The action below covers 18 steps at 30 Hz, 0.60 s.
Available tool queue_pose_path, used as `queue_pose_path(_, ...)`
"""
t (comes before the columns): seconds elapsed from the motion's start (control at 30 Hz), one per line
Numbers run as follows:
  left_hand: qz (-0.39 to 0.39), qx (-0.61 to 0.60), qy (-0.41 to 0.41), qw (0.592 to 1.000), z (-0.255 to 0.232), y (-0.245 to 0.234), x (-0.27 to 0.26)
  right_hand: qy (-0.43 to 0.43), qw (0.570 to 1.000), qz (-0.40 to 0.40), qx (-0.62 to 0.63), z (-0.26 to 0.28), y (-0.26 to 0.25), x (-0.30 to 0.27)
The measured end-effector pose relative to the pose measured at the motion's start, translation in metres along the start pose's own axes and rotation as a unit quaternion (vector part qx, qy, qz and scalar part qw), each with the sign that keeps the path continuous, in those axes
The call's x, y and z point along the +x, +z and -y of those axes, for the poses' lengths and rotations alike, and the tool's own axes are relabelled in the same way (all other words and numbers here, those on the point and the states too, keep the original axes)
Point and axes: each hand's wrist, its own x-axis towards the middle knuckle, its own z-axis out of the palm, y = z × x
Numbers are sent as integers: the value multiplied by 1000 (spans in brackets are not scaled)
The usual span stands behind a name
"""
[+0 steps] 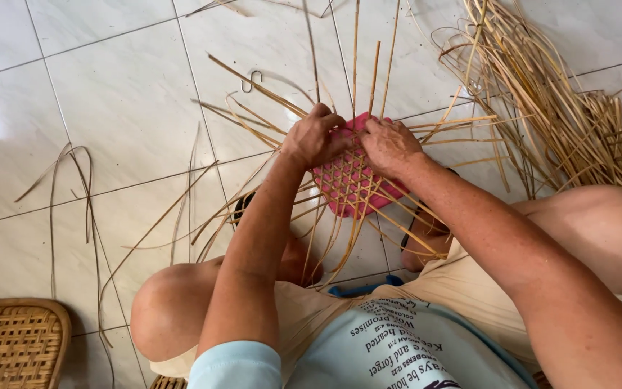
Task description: Weaving thin wooden strips into a basket structure on the floor.
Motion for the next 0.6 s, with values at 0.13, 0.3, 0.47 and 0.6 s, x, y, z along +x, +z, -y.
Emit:
queue_pose_path(0.13, -63, -32, -21, 997, 14, 15, 10, 0, 1000, 12, 11, 2, -7, -3)
queue_pose_path(0.3, 1, 105, -63, 993, 24, 29, 42, -18, 1000, -1, -6, 9, -18, -8)
queue_pose_path(0.47, 115, -58, -218, 967, -20, -34, 23, -8, 1000, -11, -3, 16, -25, -12)
queue_pose_path(0.6, 76, -117, -199, 970, 25, 7, 23, 5, 1000, 4, 1, 10, -11, -6)
